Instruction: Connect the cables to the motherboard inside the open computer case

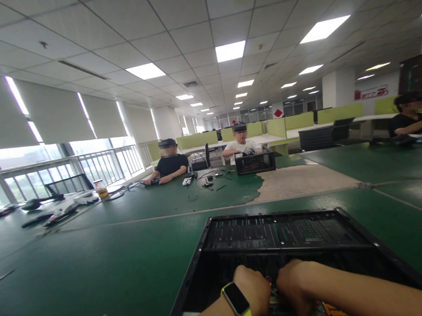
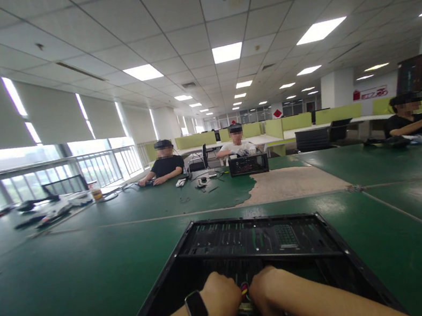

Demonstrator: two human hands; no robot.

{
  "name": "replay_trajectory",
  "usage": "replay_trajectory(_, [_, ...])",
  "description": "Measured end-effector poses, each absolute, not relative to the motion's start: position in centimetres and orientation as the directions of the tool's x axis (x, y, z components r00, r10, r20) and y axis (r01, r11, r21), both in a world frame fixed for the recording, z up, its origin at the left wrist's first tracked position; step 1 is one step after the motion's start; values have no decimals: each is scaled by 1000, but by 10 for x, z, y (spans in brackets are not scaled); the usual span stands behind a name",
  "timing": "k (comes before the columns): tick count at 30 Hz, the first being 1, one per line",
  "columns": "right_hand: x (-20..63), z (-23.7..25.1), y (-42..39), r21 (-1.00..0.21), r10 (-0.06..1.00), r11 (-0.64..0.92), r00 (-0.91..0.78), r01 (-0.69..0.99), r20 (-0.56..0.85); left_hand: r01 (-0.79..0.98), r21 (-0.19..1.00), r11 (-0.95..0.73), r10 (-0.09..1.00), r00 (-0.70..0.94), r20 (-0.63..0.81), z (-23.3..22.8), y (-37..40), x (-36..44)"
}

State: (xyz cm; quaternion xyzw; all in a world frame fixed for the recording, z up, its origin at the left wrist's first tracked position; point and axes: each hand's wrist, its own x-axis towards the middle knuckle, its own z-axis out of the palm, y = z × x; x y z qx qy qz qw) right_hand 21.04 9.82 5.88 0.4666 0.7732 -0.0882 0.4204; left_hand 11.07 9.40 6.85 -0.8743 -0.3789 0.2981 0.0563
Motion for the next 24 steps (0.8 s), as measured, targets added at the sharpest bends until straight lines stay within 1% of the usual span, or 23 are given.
replay_trajectory(6, [208, 60, 98, 243, 652, 531, -209, 812, -729, 621, -331, -710, 695, 546, -468, 64, 97, 110])
replay_trajectory(12, [208, 56, 98, 250, 664, 534, -217, 808, -716, 620, -308, -722, 679, 547, -490, 72, 93, 110])
replay_trajectory(20, [211, 51, 101, 249, 659, 549, -229, 798, -716, 632, -308, -711, 685, 525, -506, 77, 92, 111])
replay_trajectory(24, [211, 50, 100, 247, 653, 560, -238, 791, -719, 631, -315, -709, 693, 537, -482, 71, 94, 111])
